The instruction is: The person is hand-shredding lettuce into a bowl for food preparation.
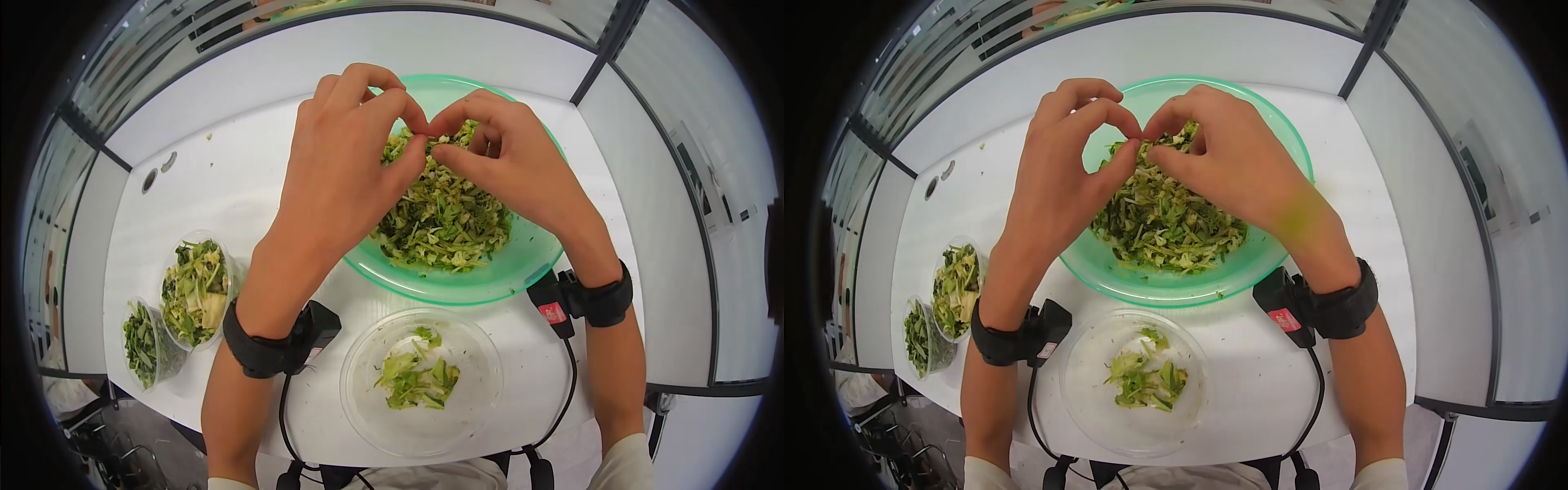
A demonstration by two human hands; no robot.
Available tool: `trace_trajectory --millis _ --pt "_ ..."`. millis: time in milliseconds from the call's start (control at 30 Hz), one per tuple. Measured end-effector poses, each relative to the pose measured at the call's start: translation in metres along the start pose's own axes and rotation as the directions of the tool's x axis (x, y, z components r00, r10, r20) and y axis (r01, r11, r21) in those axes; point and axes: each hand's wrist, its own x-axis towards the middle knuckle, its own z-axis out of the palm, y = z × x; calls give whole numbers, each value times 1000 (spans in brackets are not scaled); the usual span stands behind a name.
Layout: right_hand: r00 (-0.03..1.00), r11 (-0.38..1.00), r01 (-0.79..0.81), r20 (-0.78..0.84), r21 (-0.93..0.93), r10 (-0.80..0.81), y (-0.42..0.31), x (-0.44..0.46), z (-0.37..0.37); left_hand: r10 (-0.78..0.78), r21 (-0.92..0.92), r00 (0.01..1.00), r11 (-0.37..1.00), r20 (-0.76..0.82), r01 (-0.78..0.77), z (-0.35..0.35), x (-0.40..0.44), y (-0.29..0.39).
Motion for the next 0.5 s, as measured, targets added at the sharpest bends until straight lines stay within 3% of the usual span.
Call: trace_trajectory --millis 133,500 --pt "1000 999 -31 -4 15 31 0 2 -1 111 -26 990 993 -92 -114 6 0 -6" --pt "999 999 -22 -32 30 23 -4 1 -1 18 -1 1000 1000 10 -18 -2 0 2"
